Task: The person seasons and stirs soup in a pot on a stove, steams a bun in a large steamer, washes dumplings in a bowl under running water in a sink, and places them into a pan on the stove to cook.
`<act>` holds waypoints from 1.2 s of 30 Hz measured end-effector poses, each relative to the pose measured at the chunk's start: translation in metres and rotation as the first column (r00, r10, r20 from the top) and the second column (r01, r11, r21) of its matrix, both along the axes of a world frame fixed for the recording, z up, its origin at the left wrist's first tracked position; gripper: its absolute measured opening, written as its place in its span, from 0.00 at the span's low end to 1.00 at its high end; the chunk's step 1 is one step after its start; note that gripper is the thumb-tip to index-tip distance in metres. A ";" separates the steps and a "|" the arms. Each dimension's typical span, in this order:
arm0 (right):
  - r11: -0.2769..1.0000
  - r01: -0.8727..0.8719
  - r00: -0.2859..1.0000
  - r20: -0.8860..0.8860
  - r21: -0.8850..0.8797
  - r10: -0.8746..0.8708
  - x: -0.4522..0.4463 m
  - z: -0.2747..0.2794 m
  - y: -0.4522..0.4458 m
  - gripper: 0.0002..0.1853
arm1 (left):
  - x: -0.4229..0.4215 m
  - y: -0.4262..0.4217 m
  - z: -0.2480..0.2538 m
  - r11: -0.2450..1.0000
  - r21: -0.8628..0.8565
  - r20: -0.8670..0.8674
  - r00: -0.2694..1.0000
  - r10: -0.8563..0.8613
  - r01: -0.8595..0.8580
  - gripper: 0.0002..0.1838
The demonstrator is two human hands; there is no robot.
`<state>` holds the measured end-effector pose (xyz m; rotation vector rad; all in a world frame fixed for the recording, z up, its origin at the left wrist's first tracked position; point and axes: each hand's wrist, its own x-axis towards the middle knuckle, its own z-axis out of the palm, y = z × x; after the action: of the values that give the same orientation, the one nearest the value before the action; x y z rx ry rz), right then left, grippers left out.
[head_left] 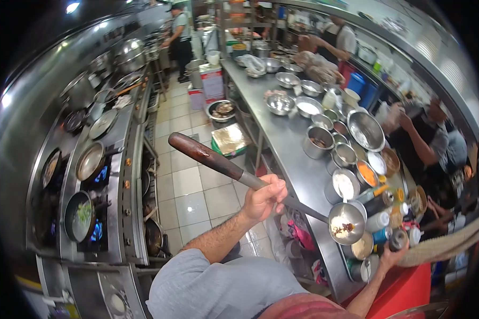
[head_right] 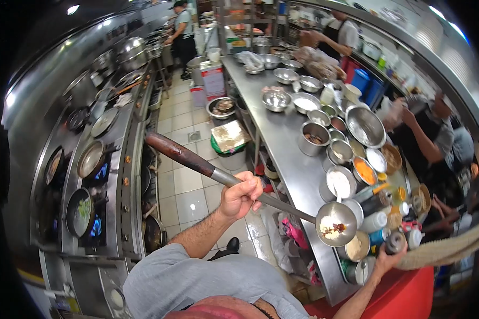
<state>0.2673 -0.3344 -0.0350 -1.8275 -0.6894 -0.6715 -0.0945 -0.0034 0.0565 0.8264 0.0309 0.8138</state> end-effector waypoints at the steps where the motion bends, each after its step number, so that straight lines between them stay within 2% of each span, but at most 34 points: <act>1: 0.990 0.142 0.989 0.032 0.012 -0.142 0.010 -0.002 -0.006 0.36 | -0.008 0.004 -0.001 1.000 -0.009 0.004 1.000 0.024 -0.024 0.14; 2: 0.982 0.184 0.983 -0.001 0.043 -0.184 0.028 -0.010 -0.018 0.36 | -0.015 0.010 -0.003 0.999 -0.007 0.010 0.999 0.050 -0.050 0.14; 4: 0.935 0.258 0.954 -0.216 0.244 -0.207 0.036 -0.018 -0.024 0.37 | -0.031 0.020 -0.012 0.989 0.017 -0.032 0.989 0.147 -0.146 0.14; 6: 0.922 0.283 0.959 -0.077 0.263 -0.273 0.037 -0.028 -0.023 0.39 | -0.048 0.031 -0.021 0.979 0.026 -0.031 0.978 0.205 -0.204 0.14; 7: 0.933 0.272 0.961 -0.013 0.235 -0.277 0.040 -0.039 -0.025 0.39 | -0.056 0.036 -0.025 0.957 0.061 -0.062 0.956 0.288 -0.285 0.14; 8: 0.942 0.253 0.966 -0.007 0.219 -0.258 0.045 -0.049 -0.032 0.39 | -0.066 0.041 -0.030 0.927 0.095 -0.091 0.924 0.372 -0.364 0.14; 10: 0.966 0.202 0.977 -0.102 0.162 -0.187 0.062 -0.060 -0.039 0.38 | -0.089 0.054 -0.040 0.902 0.084 -0.110 0.896 0.431 -0.423 0.14; 12: 0.969 0.216 0.972 -0.123 0.120 -0.202 0.064 -0.059 -0.029 0.30 | -0.111 0.067 -0.047 0.858 0.095 -0.166 0.842 0.514 -0.505 0.14; 14: 0.961 0.261 0.964 -0.079 0.096 -0.254 0.056 -0.045 0.003 0.27 | -0.135 0.080 -0.052 0.808 0.132 -0.175 0.789 0.589 -0.574 0.13; 17: 0.949 0.276 0.961 -0.056 0.153 -0.270 0.026 -0.021 0.064 0.23 | -0.169 0.101 -0.058 0.706 0.195 -0.222 0.670 0.708 -0.681 0.16; 19: 0.962 0.165 0.980 -0.144 0.219 -0.136 -0.004 -0.009 0.116 0.20 | -0.188 0.114 -0.063 0.648 0.225 -0.228 0.608 0.761 -0.727 0.16; 21: 0.943 -0.080 0.932 -0.312 0.324 0.186 -0.057 -0.001 0.192 0.17 | -0.204 0.125 -0.063 0.581 0.276 -0.231 0.534 0.813 -0.765 0.15; 22: 0.888 -0.244 0.827 -0.395 0.391 0.401 -0.098 -0.001 0.240 0.15 | -0.211 0.127 -0.058 0.569 0.275 -0.238 0.519 0.821 -0.775 0.15; 23: 0.773 -0.376 0.689 -0.403 0.512 0.602 -0.160 0.007 0.295 0.13 | -0.216 0.128 -0.053 0.523 0.313 -0.259 0.458 0.850 -0.793 0.15; 24: 0.624 -0.543 0.375 -0.502 0.562 0.779 -0.207 0.015 0.335 0.13 | -0.221 0.131 -0.050 0.470 0.352 -0.275 0.391 0.878 -0.809 0.14; 25: 0.484 -0.663 0.178 -0.508 0.571 0.843 -0.259 0.024 0.371 0.10 | -0.227 0.135 -0.054 0.473 0.332 -0.266 0.400 0.877 -0.816 0.12; 26: 0.381 -0.707 -0.040 -0.572 0.596 0.819 -0.315 0.036 0.394 0.08 | -0.231 0.140 -0.057 0.449 0.332 -0.268 0.373 0.888 -0.830 0.12; 27: 0.176 -0.754 -0.307 -0.576 0.633 0.757 -0.357 0.042 0.410 0.09 | -0.233 0.146 -0.061 0.381 0.351 -0.187 0.335 0.924 -0.855 0.11; 28: 0.038 -0.776 -0.453 -0.598 0.630 0.662 -0.386 0.035 0.425 0.13 | -0.234 0.152 -0.066 0.310 0.363 -0.105 0.291 0.951 -0.879 0.10; 29: -0.113 -0.760 -0.593 -0.610 0.640 0.525 -0.413 0.038 0.434 0.17 | -0.235 0.160 -0.073 0.167 0.429 -0.025 0.173 0.985 -0.888 0.09; 30: -0.255 -0.709 -0.701 -0.616 0.658 0.360 -0.438 0.041 0.442 0.21 | -0.238 0.163 -0.073 0.065 0.498 0.006 0.078 0.997 -0.865 0.08; 32: -0.409 -0.575 -0.793 -0.605 0.709 0.068 -0.476 0.057 0.456 0.31 | -0.241 0.180 -0.084 -0.182 0.556 0.149 -0.118 0.982 -0.811 0.08; 33: -0.370 -0.490 -0.832 -0.550 0.790 -0.073 -0.487 0.045 0.465 0.37 | -0.246 0.184 -0.086 -0.238 0.582 0.174 -0.167 0.970 -0.777 0.08; 34: -0.378 -0.478 -0.831 -0.548 0.793 -0.098 -0.498 0.054 0.472 0.37 | -0.251 0.190 -0.089 -0.255 0.585 0.169 -0.192 0.967 -0.770 0.08; 36: -0.212 -0.409 -0.832 -0.458 0.888 -0.314 -0.518 0.086 0.487 0.41 | -0.258 0.205 -0.096 -0.425 0.582 0.259 -0.337 0.905 -0.694 0.09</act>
<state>-0.2507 0.1522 0.0514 -0.3968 -0.8985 2.6021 -0.3528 0.2015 -0.0392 1.5444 1.1519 2.4774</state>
